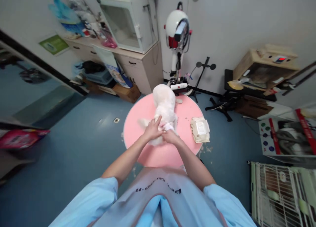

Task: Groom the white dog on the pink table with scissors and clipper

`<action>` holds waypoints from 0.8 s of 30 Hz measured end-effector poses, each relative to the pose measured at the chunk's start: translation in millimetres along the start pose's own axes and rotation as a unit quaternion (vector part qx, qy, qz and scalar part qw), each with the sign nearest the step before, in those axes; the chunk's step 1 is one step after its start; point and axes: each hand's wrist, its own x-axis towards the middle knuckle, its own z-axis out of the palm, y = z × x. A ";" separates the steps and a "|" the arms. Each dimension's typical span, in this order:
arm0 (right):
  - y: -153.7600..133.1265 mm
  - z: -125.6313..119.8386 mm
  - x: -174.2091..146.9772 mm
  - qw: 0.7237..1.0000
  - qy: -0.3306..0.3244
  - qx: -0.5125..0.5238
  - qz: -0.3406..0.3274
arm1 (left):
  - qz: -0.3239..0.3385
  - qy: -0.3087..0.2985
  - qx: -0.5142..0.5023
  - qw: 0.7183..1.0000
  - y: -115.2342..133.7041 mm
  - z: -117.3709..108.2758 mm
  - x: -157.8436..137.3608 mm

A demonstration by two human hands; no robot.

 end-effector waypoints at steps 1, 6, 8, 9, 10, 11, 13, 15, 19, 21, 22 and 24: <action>-5.0 -3.4 0.5 0.995 -0.054 0.062 0.058 | -0.005 0.003 0.016 1.000 1.0 -0.4 -1.1; -14.2 -4.5 -3.3 0.909 -0.133 0.371 0.132 | 0.000 0.012 0.045 0.999 -1.4 -0.1 1.6; -11.6 -1.4 -3.7 0.903 -0.109 0.397 0.125 | 0.002 0.021 0.048 0.999 -2.6 2.6 2.3; -10.6 -0.9 -3.4 0.907 -0.099 0.390 0.125 | 0.003 0.026 0.050 0.998 -2.9 4.2 2.1; -10.1 -1.4 -2.6 0.916 -0.093 0.369 0.129 | 0.004 0.030 0.052 0.998 -2.9 5.7 1.7; -10.3 -2.9 -1.3 0.927 -0.089 0.337 0.136 | 0.006 0.032 0.054 0.998 -2.8 7.2 1.1; -12.3 -8.0 2.5 0.948 -0.091 0.263 0.156 | 0.011 0.032 0.059 0.998 -2.2 9.6 0.1; -14.5 -13.2 7.7 0.955 -0.099 0.213 0.179 | 0.013 0.031 0.065 0.997 -1.3 11.5 -0.4; -14.4 -15.2 19.5 0.958 -0.103 0.159 0.217 | 0.012 0.034 0.088 0.995 1.9 14.7 -1.2; -12.8 -12.7 23.4 0.959 -0.100 0.128 0.230 | 0.015 0.033 0.101 0.994 3.8 15.6 -2.2; -12.2 -11.7 24.1 0.960 -0.098 0.118 0.234 | 0.017 0.032 0.106 0.994 4.5 15.9 -2.9; -11.8 -11.2 22.4 0.962 -0.093 0.112 0.233 | 0.020 0.033 0.112 0.993 5.3 15.9 -4.0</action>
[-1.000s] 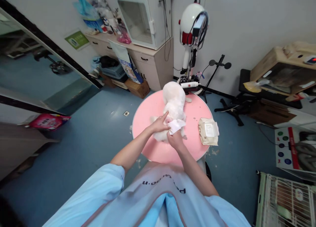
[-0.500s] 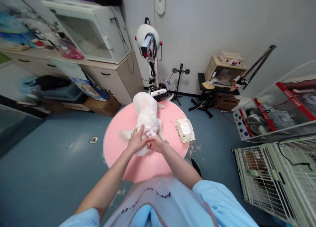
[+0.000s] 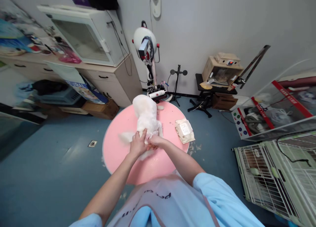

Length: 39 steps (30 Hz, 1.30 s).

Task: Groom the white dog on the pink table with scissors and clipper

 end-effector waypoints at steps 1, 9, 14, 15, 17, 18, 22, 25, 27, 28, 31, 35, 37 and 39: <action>0.9 -0.2 -2.2 1.000 0.002 0.005 -0.006 | 0.001 0.002 0.002 1.000 0.1 -0.1 -0.4; 19.3 0.7 -12.0 0.950 -0.104 0.293 -0.037 | -0.013 0.007 -0.008 1.000 2.3 0.7 0.0; 22.5 4.8 -2.8 0.935 -0.094 0.338 -0.058 | -0.021 0.020 -0.027 0.999 3.0 2.6 -0.5; 22.4 5.2 -2.6 0.935 -0.094 0.336 -0.058 | -0.023 0.023 -0.029 0.999 2.2 3.3 -0.7; 22.8 5.9 -3.6 0.943 -0.082 0.318 -0.062 | -0.023 0.024 -0.030 0.999 0.1 4.8 -1.0; 23.2 6.4 -4.3 0.951 -0.066 0.296 -0.064 | -0.020 0.023 -0.031 0.999 -1.1 5.6 -1.1; 23.6 9.1 -5.9 0.987 0.028 0.137 -0.075 | 0.001 0.010 -0.019 1.000 -3.9 6.9 -1.6; 19.1 11.0 -6.9 0.997 0.024 0.048 -0.059 | 0.000 0.002 -0.004 1.000 -3.5 5.7 -1.8; 15.4 11.7 -8.6 0.996 -0.021 0.072 -0.054 | 0.000 0.000 -0.003 1.000 -3.1 5.3 -1.9; 14.0 11.9 -9.7 0.991 -0.047 0.110 -0.060 | -0.001 0.002 -0.006 1.000 -3.1 5.6 -1.8; 14.3 12.8 -12.7 0.962 -0.090 0.238 -0.099 | -0.014 0.015 -0.026 0.999 -3.9 7.7 -1.6; 21.1 16.9 -12.5 0.947 -0.063 0.285 -0.135 | -0.017 0.024 -0.044 0.999 -5.9 11.4 -1.3; 24.4 19.8 -10.0 0.953 -0.033 0.262 -0.149 | -0.013 0.026 -0.048 0.998 -7.4 12.7 -1.3; 26.8 22.2 -6.3 0.962 -0.006 0.220 -0.162 | -0.007 0.027 -0.050 0.998 -9.1 13.8 -1.5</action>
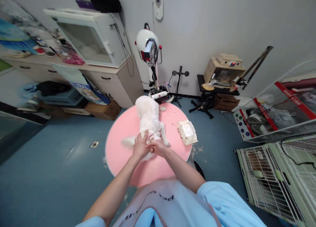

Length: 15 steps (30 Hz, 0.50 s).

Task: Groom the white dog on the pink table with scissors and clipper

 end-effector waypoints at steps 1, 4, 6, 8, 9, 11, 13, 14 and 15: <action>1.8 0.1 1.6 1.000 0.006 -0.023 -0.007 | 0.004 0.000 -0.001 1.000 -0.9 0.3 -0.1; 4.8 -0.9 5.8 0.996 0.018 -0.080 -0.023 | 0.011 -0.002 -0.007 1.000 -2.8 1.1 -0.4; 3.3 -1.9 7.6 0.991 0.023 -0.125 -0.030 | 0.012 -0.004 -0.010 1.000 -3.5 1.9 -0.6; -1.9 -2.7 8.5 0.980 0.029 -0.194 -0.020 | 0.011 -0.003 -0.012 1.000 -3.9 3.2 -0.9; -5.8 -3.0 8.9 0.973 0.031 -0.227 -0.009 | 0.011 -0.001 -0.012 1.000 -4.2 4.2 -0.9; -15.0 -3.7 10.0 0.961 0.029 -0.275 0.019 | 0.012 0.003 -0.012 1.000 -5.0 6.2 -0.9; -24.1 -4.8 11.6 0.954 0.016 -0.296 0.051 | 0.013 0.003 -0.013 1.000 -5.8 7.9 -0.5; -27.9 -5.4 12.7 0.950 0.008 -0.306 0.069 | 0.013 0.001 -0.014 1.000 -6.0 8.4 -0.2; -30.8 -5.9 13.9 0.946 0.001 -0.313 0.085 | 0.013 -0.001 -0.015 1.000 -6.0 8.6 0.2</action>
